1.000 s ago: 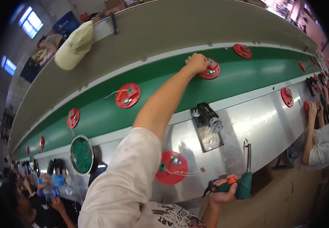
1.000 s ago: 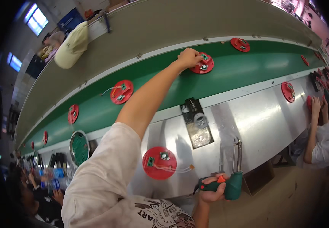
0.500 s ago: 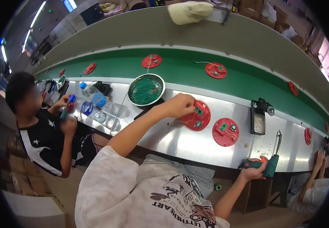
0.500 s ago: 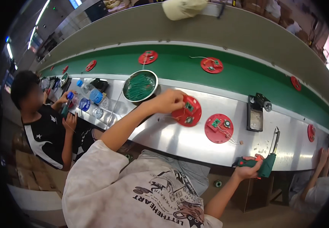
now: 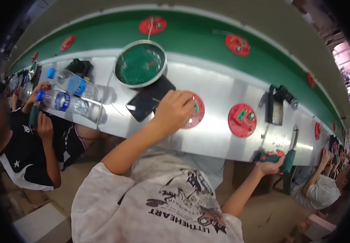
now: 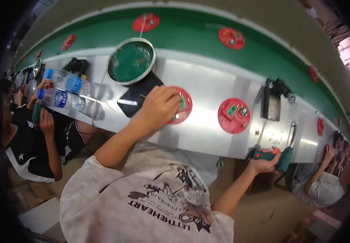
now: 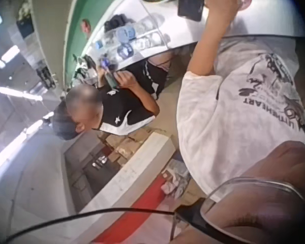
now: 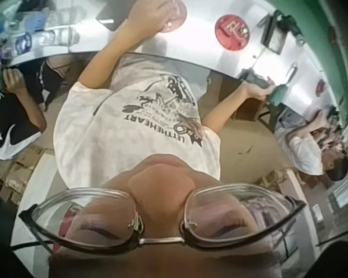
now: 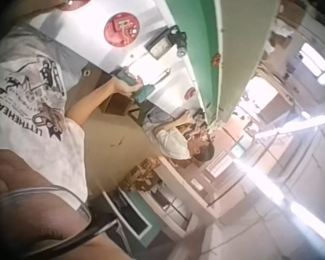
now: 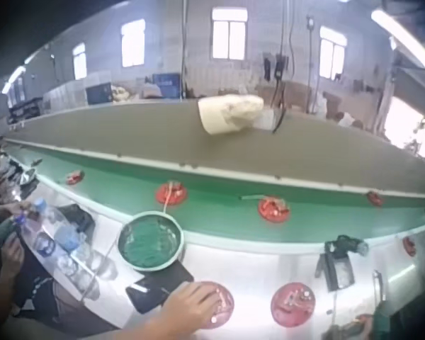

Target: Soldering wires onto printed circuit boards on an assembly line.

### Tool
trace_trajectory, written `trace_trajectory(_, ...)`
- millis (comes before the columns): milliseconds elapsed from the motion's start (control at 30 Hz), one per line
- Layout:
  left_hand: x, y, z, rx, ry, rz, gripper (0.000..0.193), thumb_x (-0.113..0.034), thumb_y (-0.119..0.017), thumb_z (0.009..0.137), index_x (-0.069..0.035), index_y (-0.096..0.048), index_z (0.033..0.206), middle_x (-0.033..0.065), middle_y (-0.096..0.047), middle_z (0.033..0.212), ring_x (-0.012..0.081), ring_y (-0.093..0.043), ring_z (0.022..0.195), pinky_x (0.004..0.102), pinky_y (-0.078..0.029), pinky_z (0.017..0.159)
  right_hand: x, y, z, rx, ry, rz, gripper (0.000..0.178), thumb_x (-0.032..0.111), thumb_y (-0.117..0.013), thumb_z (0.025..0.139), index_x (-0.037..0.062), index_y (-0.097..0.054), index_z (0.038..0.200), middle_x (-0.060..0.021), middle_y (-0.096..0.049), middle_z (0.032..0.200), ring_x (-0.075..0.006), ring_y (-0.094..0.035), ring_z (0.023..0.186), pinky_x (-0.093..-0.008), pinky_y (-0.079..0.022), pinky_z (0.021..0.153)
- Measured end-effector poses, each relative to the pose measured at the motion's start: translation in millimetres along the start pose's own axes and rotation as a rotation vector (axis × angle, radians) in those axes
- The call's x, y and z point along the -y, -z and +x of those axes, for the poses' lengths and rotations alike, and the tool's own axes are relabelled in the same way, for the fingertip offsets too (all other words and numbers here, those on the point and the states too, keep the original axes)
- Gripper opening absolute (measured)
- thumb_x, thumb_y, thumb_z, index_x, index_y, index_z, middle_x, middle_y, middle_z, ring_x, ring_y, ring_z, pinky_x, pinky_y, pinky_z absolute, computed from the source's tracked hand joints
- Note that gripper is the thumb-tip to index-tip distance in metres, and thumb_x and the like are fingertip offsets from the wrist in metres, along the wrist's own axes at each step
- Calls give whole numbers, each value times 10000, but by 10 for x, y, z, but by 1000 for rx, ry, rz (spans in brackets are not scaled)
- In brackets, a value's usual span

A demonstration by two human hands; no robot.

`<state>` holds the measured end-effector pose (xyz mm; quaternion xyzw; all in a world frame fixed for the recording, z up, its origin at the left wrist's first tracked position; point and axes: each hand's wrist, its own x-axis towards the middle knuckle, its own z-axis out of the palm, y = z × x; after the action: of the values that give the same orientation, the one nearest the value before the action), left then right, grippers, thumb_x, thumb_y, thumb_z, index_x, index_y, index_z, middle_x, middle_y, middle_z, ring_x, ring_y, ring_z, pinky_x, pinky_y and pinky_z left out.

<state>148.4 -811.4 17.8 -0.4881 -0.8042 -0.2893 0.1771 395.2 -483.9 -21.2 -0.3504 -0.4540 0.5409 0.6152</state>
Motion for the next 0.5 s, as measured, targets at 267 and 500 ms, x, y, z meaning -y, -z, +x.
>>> trace_trajectory(267, 76, -22, -75, -109, 60, -72, 224, -74, -700, 727, 21, -670, 928, 157, -686, 1054, 308, -689, 917, 395, -572, 775, -9, 179, 165, -98, -177, -77, 406, 405, -513, 999, 16, -626, 1018, -28, -503, 703, -153, -487, 611, -321, -409, 603)
trace_trajectory(500, 288, 1, 263, -16, -43, -180, 317, -29, -714, 700, 26, -685, 1011, 164, -692, 1072, 324, -699, 965, 401, -593, 811, -1, 174, 198, -48, -54, -115, 394, 335, -505, 1017, -38, -630, 1043, -116, -652, 957, -154, -508, 584, -326, -441, 546)
